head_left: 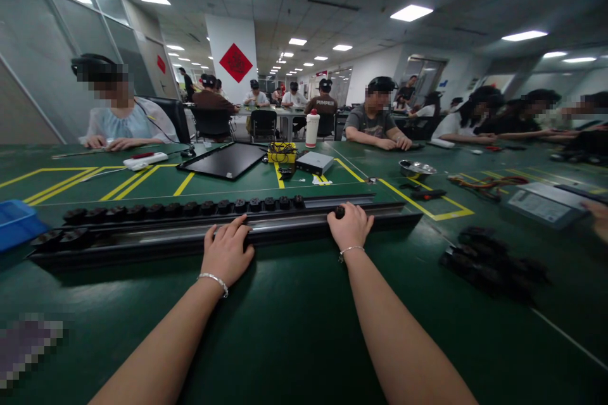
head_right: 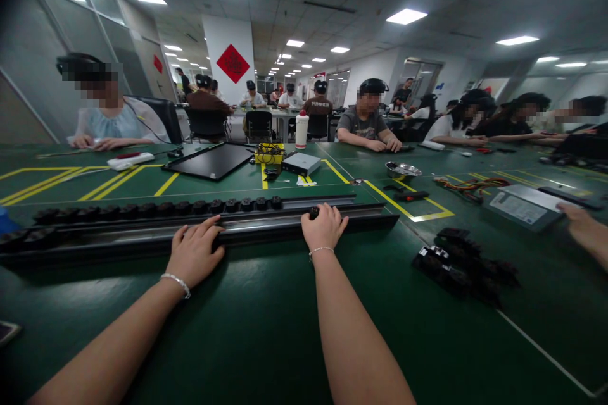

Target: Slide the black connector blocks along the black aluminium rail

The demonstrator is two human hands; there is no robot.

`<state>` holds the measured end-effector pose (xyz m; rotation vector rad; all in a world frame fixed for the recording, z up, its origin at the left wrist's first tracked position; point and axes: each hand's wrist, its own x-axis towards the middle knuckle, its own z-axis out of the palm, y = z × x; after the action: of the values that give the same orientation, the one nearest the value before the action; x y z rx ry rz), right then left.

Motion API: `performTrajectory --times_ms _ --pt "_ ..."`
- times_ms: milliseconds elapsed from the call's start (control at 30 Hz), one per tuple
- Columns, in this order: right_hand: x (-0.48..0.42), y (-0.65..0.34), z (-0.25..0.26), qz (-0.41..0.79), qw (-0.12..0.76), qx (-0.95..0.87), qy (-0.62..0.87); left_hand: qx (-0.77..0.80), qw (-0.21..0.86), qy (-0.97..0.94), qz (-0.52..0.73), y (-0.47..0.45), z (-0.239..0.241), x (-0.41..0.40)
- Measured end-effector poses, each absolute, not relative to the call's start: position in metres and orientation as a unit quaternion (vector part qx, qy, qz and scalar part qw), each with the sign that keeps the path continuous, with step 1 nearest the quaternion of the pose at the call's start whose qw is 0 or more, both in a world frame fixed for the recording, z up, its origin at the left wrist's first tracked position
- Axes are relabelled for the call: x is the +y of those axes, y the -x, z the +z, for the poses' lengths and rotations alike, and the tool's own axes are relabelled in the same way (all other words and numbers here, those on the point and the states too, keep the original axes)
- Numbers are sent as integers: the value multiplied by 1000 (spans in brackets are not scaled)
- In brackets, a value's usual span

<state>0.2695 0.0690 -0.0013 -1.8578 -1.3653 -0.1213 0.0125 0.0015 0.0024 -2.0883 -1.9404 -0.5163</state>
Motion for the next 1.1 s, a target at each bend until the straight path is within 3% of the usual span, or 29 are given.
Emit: performTrajectory --times_ms 367,1100 --pt "68 -286 3 -26 339 -601 723 -662 120 715 -189 -12 1 3" --pt "72 -289 1 -45 365 -573 733 -664 119 715 -183 -12 2 2"
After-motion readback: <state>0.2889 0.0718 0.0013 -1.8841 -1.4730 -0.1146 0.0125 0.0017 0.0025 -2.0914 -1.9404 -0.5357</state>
